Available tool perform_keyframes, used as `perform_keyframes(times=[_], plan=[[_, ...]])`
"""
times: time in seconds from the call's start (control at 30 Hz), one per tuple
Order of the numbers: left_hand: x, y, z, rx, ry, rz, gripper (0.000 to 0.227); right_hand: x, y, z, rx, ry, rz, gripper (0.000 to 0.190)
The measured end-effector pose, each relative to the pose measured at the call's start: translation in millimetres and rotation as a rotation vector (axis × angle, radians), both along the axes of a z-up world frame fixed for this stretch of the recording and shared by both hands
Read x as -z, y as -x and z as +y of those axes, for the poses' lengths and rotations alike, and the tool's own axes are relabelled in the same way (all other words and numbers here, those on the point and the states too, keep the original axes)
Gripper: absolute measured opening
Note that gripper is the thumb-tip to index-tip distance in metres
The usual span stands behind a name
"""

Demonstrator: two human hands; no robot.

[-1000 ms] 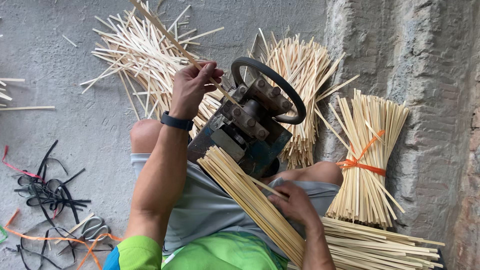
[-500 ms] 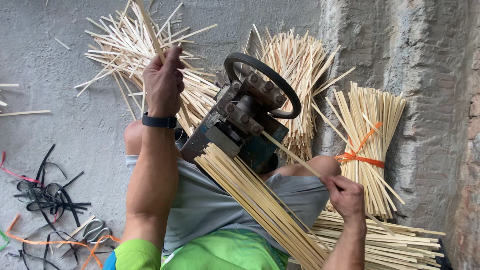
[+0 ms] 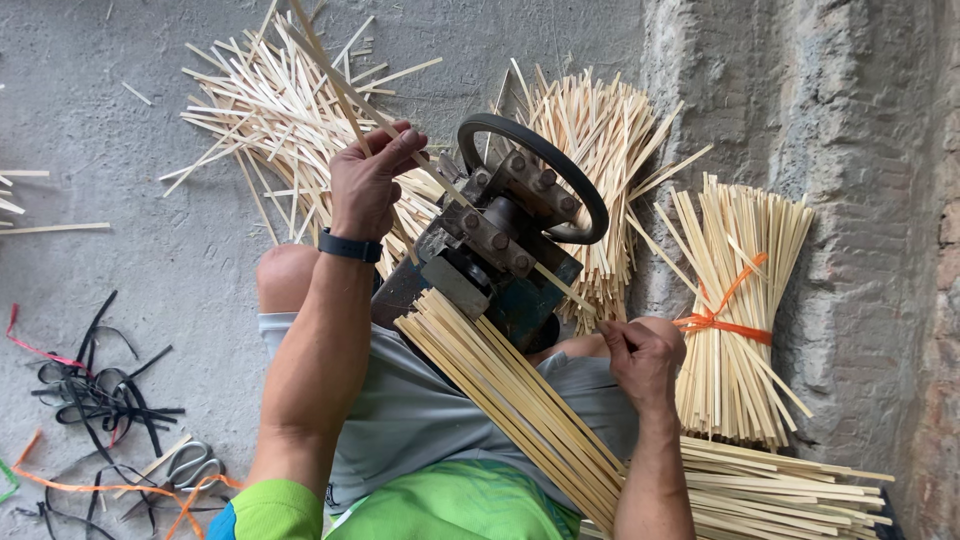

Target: The person feeds bamboo sticks into a small processing machine by hand, one at a time, and then gathers the processed sticks from the floor.

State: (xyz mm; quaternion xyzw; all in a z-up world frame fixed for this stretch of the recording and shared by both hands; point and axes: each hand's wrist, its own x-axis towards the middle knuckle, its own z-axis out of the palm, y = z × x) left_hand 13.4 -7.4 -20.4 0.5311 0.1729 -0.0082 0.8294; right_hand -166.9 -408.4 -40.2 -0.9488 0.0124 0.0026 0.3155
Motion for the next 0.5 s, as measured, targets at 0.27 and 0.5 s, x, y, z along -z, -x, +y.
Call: perform_keyframes(times=[0.27,0.5], plan=[[0,-12,2,-0.043,-0.173,-0.192,0.030,-20,8,30,-0.031,-0.083,0.005,0.030],[-81,10,-8,0.190,-0.440,-0.495,0.020,-68,-17,57,-0.143,-0.205,-0.125,0.047]])
